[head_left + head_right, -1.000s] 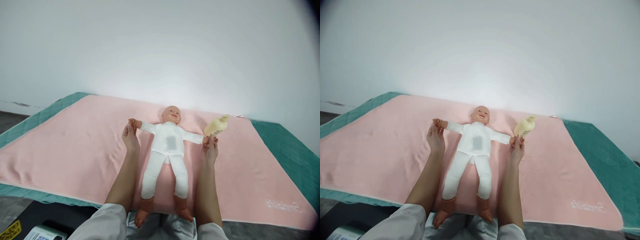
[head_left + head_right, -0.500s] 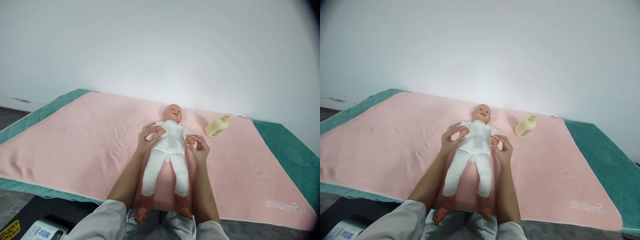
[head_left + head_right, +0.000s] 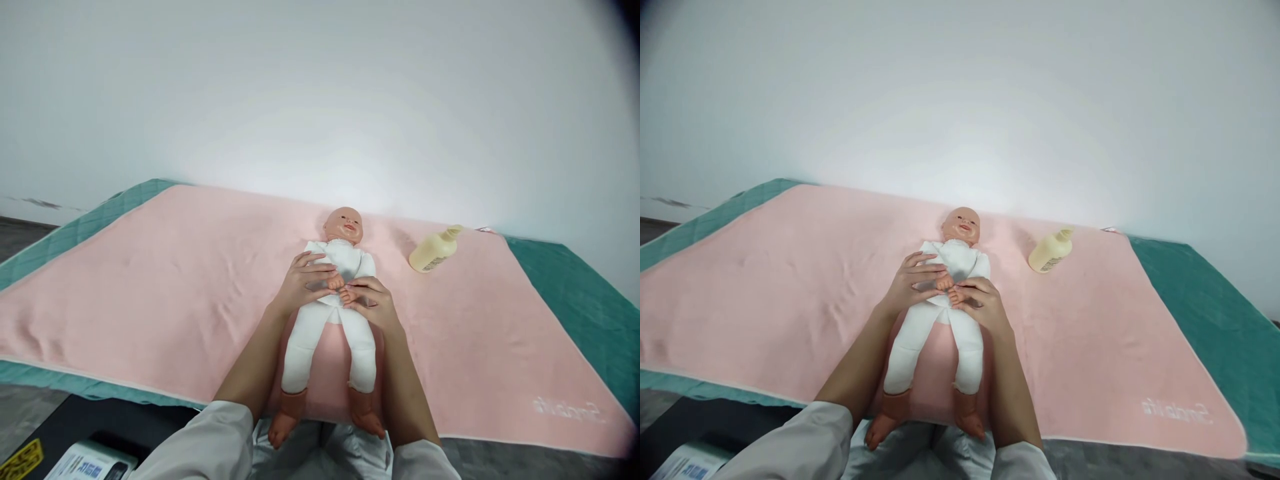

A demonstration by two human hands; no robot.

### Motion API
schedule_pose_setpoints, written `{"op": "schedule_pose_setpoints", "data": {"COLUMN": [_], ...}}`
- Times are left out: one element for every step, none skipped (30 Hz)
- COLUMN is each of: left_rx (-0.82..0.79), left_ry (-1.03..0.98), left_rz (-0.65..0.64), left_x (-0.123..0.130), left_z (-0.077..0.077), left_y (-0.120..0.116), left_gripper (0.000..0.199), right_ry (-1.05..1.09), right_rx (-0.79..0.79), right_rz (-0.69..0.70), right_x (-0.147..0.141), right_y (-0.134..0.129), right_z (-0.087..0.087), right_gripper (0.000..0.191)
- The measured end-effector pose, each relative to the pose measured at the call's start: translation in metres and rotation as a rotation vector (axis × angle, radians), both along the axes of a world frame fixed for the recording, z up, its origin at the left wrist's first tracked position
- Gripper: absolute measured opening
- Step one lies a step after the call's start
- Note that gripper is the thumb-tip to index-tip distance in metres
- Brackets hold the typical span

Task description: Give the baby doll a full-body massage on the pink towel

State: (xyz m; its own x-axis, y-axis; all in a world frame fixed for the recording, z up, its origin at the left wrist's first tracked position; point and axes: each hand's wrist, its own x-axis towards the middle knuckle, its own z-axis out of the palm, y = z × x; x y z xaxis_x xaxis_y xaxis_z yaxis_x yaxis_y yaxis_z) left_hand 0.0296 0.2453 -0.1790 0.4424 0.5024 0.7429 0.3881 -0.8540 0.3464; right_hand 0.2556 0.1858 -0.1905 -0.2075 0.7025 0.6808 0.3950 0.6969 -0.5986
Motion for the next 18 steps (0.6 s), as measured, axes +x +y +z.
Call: {"op": "schedule_pose_setpoints", "data": {"left_rx": [-0.001,-0.001,0.003,0.011,0.019,0.022,0.014,-0.005,-0.036,-0.076,-0.127,-0.187,-0.248,-0.306,-0.352,-0.385,-0.405,-0.418], "left_ry": [0.002,0.003,0.001,-0.007,-0.024,-0.051,-0.090,-0.141,-0.202,-0.266,-0.331,-0.401,-0.477,-0.561,-0.652,-0.750,-0.848,-0.939], "left_rz": [0.003,0.008,0.012,0.018,0.026,0.039,0.057,0.080,0.107,0.140,0.181,0.230,0.286,0.345,0.400,0.443,0.470,0.484], "left_x": [0.000,0.000,0.000,-0.001,-0.002,-0.003,-0.005,-0.006,-0.008,-0.010,-0.011,-0.012,-0.013,-0.013,-0.013,-0.014,-0.014,-0.015], "left_z": [0.000,-0.001,-0.001,-0.001,-0.001,-0.001,-0.001,0.000,0.000,0.001,0.002,0.003,0.004,0.006,0.007,0.009,0.010,0.010], "left_y": [0.000,0.000,0.001,0.001,0.002,0.002,0.002,0.002,0.001,0.000,-0.001,-0.003,-0.004,-0.005,-0.005,-0.005,-0.004,-0.001], "left_gripper": [0.030,0.030,0.031,0.032,0.033,0.034,0.035,0.036,0.036,0.035,0.034,0.034,0.033,0.032,0.033,0.033,0.034,0.035], "right_ry": [0.004,0.015,0.033,0.059,0.095,0.140,0.194,0.258,0.332,0.416,0.505,0.592,0.676,0.753,0.819,0.878,0.932,0.981], "right_rx": [-0.008,-0.019,-0.034,-0.050,-0.063,-0.070,-0.067,-0.055,-0.037,-0.019,-0.008,-0.006,-0.010,-0.017,-0.021,-0.025,-0.033,-0.048], "right_rz": [0.001,0.001,-0.002,-0.007,-0.017,-0.030,-0.048,-0.072,-0.098,-0.128,-0.167,-0.215,-0.269,-0.325,-0.376,-0.417,-0.445,-0.465], "right_x": [0.000,0.000,0.000,0.001,0.003,0.006,0.009,0.013,0.017,0.021,0.025,0.028,0.031,0.033,0.035,0.037,0.039,0.041], "right_y": [0.000,0.000,-0.001,-0.001,-0.001,0.000,0.000,0.001,0.002,0.003,0.004,0.006,0.007,0.008,0.009,0.009,0.010,0.010], "right_z": [0.000,0.000,0.000,0.000,0.000,-0.001,-0.002,-0.002,-0.003,-0.004,-0.004,-0.005,-0.005,-0.004,-0.004,-0.003,-0.002,-0.001], "right_gripper": [0.038,0.037,0.037,0.037,0.037,0.037,0.037,0.037,0.037,0.036,0.034,0.033,0.032,0.031,0.031,0.030,0.030,0.029]}}
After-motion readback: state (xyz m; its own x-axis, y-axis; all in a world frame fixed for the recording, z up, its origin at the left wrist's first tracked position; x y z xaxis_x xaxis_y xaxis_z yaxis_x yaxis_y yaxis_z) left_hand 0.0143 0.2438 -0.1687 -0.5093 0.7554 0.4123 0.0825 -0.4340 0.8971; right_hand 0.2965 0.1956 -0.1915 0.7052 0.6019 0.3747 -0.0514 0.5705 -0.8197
